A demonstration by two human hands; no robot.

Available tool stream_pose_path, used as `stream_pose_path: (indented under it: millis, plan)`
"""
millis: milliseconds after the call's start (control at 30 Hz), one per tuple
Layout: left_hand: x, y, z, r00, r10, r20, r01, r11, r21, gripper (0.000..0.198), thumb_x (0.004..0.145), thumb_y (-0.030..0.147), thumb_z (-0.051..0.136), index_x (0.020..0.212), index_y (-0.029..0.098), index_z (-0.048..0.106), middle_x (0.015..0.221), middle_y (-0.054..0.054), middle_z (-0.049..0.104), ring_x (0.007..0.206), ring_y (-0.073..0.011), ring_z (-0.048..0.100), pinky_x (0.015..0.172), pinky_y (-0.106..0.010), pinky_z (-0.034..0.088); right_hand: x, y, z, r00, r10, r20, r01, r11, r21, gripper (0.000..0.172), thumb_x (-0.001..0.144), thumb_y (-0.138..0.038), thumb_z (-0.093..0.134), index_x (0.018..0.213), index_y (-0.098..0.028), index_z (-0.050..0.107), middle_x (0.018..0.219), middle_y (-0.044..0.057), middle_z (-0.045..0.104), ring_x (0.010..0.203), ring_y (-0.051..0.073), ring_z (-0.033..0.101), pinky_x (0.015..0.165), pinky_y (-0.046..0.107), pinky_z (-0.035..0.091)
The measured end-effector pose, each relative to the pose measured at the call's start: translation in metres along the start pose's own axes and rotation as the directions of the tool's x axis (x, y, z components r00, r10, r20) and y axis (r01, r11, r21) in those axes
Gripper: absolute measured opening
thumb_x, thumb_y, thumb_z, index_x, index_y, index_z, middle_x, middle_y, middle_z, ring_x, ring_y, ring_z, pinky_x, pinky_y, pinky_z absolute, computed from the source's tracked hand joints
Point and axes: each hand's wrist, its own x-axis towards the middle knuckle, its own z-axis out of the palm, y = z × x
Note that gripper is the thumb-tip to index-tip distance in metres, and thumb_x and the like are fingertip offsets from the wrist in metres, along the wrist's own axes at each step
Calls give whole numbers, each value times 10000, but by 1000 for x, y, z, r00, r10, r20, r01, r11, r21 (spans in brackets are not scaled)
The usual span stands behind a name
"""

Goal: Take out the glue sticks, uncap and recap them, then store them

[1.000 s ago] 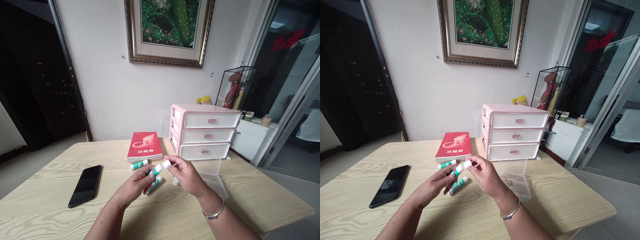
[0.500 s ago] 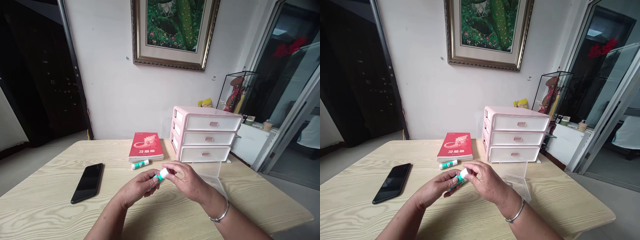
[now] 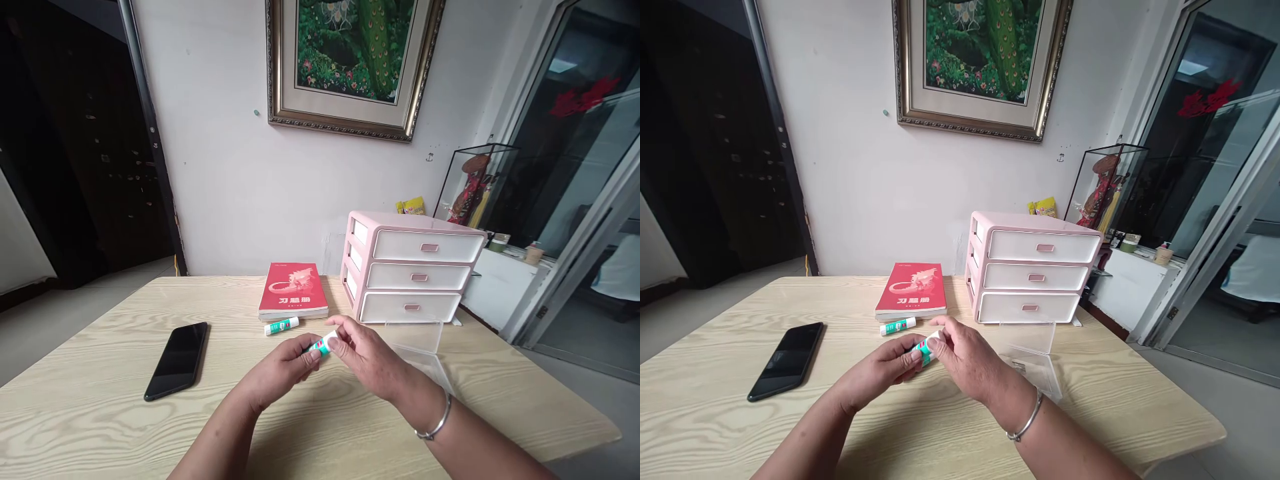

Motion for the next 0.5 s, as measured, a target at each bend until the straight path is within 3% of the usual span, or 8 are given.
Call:
stream_pose_path:
  millis: [67,133,233,333,500]
  plan:
    - [-1,2,-2,998,-26,54,30,995,-91,424,911,570,545,1015,163,607,785,4,471,632,-101,357,553,-231,247,-1,-8,-8,995,-82,49,85,995,-47,236,960,-326,523,1148,-224,623,933,21,655,842,149,583,774,278,463]
    - [-2,4,-2,997,-18,75,24,997,-74,426,920,566,531,1039,164,606,780,6,475,629,-101,356,554,-228,254,-1,-11,-11,995,-64,78,69,996,-58,182,950,-310,529,1036,-212,656,875,14,643,804,146,570,729,265,453]
    - [-1,6,2,996,92,-11,-89,983,159,373,953,517,496,1044,179,624,849,-21,559,730,-137,457,656,-246,364,1,-5,-4,990,114,77,-117,992,35,224,944,-375,523,930,-195,655,704,-16,572,636,122,527,570,235,415]
    - [3,2,8,979,173,-111,-115,908,402,309,971,448,483,1087,201,625,1006,-59,648,898,-197,557,796,-287,415,4,8,11,939,340,51,-343,926,157,330,927,-476,516,835,-181,631,591,-29,533,498,107,486,448,220,350]
    - [7,-10,12,965,204,-168,-81,834,546,266,961,367,497,1163,221,589,1071,-78,663,946,-228,597,810,-306,427,12,18,25,883,469,-14,-460,871,173,427,900,-571,516,752,-183,616,541,-12,580,452,122,519,413,225,346]
